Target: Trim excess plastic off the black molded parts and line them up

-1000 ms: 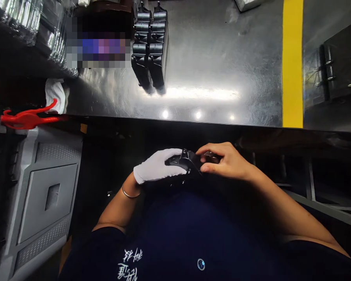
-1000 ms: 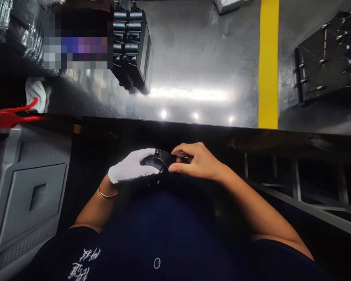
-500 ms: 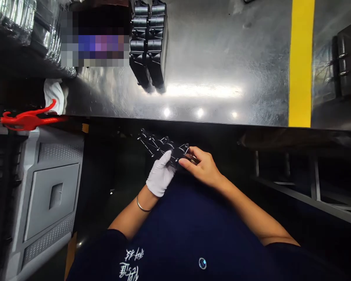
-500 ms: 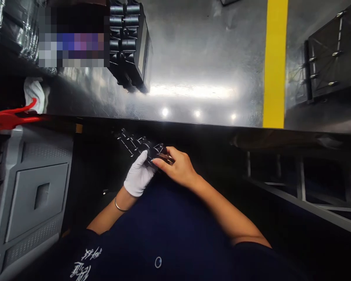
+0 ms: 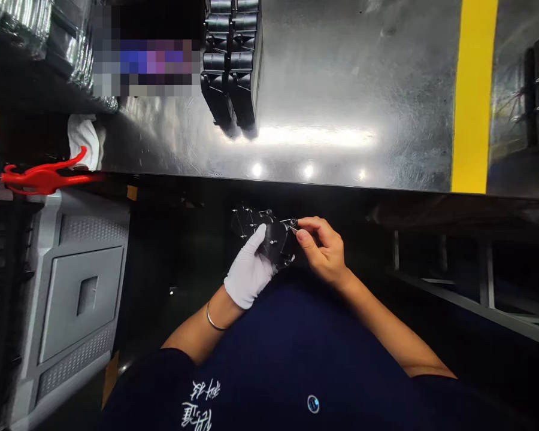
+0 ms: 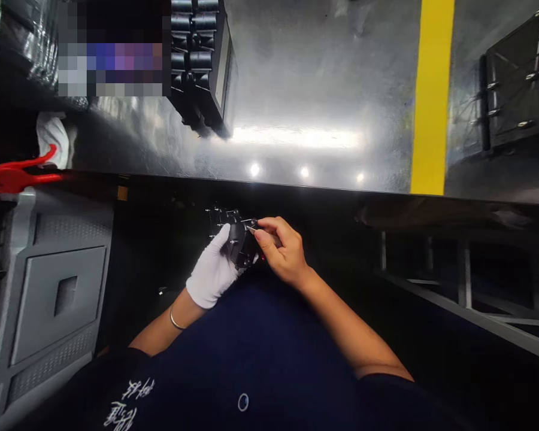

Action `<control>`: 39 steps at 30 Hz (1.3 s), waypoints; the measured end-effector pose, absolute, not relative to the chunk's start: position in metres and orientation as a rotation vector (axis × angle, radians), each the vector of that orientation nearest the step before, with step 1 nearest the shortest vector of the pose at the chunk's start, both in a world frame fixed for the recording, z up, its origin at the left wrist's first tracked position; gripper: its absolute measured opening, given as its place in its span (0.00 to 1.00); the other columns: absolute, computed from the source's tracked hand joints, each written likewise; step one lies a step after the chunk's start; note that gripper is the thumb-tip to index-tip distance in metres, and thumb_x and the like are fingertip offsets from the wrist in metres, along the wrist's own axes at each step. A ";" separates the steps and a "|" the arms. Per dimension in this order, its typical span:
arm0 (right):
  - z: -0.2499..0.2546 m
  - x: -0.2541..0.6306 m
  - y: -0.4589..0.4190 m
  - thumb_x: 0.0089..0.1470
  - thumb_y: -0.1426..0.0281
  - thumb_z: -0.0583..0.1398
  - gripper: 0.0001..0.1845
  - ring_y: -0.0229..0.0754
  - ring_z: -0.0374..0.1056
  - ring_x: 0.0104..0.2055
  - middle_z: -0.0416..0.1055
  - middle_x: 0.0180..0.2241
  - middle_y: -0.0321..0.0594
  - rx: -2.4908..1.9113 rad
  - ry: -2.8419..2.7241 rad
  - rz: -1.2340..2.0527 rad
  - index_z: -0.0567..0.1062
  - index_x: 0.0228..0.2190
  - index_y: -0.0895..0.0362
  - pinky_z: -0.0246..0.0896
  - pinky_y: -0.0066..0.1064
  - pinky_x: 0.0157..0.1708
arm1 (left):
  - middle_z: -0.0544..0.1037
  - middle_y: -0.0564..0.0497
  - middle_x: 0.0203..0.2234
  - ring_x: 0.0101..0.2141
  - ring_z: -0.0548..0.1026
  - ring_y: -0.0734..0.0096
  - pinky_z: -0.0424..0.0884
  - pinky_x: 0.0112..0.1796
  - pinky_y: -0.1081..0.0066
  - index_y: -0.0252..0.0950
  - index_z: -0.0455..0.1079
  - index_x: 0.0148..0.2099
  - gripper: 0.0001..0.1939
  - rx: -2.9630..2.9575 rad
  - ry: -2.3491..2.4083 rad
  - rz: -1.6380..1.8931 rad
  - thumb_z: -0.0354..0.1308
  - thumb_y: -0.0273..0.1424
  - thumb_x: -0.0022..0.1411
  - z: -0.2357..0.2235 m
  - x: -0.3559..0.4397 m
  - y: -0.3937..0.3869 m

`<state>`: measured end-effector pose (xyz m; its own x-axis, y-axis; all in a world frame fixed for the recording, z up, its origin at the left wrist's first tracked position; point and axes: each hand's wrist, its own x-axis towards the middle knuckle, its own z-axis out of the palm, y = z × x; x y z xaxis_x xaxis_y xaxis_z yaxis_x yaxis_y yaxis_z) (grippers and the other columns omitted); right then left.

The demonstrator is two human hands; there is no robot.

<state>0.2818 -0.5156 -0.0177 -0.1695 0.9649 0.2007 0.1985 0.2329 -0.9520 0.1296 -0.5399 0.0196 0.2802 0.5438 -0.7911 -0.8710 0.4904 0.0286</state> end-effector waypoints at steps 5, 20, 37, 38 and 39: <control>-0.026 0.283 -0.516 0.57 0.68 0.60 0.04 0.35 0.62 0.25 0.65 0.26 0.34 -1.037 -1.542 1.015 0.68 0.32 0.53 0.58 0.28 0.23 | 0.82 0.46 0.36 0.35 0.80 0.69 0.77 0.45 0.63 0.28 0.73 0.45 0.13 -0.434 0.853 0.968 0.50 0.32 0.69 0.019 0.129 -0.541; -0.008 0.294 -0.518 0.58 0.71 0.60 0.03 0.34 0.64 0.25 0.67 0.26 0.35 -0.922 -1.488 1.135 0.69 0.32 0.55 0.61 0.28 0.22 | 0.81 0.47 0.33 0.35 0.81 0.71 0.75 0.46 0.70 0.28 0.72 0.43 0.11 -0.584 0.873 0.922 0.50 0.28 0.68 0.025 0.126 -0.539; -0.006 0.304 -0.515 0.61 0.68 0.57 0.09 0.32 0.66 0.20 0.71 0.21 0.33 -1.109 -1.633 1.100 0.70 0.28 0.55 0.62 0.24 0.21 | 0.81 0.48 0.30 0.33 0.80 0.64 0.75 0.43 0.64 0.30 0.76 0.38 0.11 -0.130 0.926 0.896 0.67 0.29 0.51 0.016 0.117 -0.561; -0.003 0.308 -0.515 0.62 0.70 0.55 0.10 0.31 0.65 0.19 0.71 0.20 0.32 -1.058 -1.703 1.107 0.70 0.28 0.56 0.61 0.23 0.20 | 0.81 0.47 0.31 0.33 0.79 0.64 0.75 0.42 0.65 0.30 0.77 0.38 0.13 -0.068 0.934 0.916 0.69 0.30 0.49 0.016 0.115 -0.562; 0.000 0.310 -0.514 0.63 0.71 0.53 0.11 0.31 0.64 0.18 0.70 0.20 0.32 -1.002 -1.772 1.090 0.71 0.28 0.56 0.60 0.23 0.19 | 0.81 0.47 0.32 0.33 0.79 0.63 0.75 0.41 0.66 0.31 0.77 0.38 0.15 -0.014 0.944 0.931 0.70 0.31 0.48 0.015 0.113 -0.561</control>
<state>0.3103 -0.5144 0.0003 -0.3582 0.9062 0.2248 0.2081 0.3122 -0.9270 0.1131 -0.5614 0.0152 0.2424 0.6757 -0.6962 -0.6867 0.6264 0.3688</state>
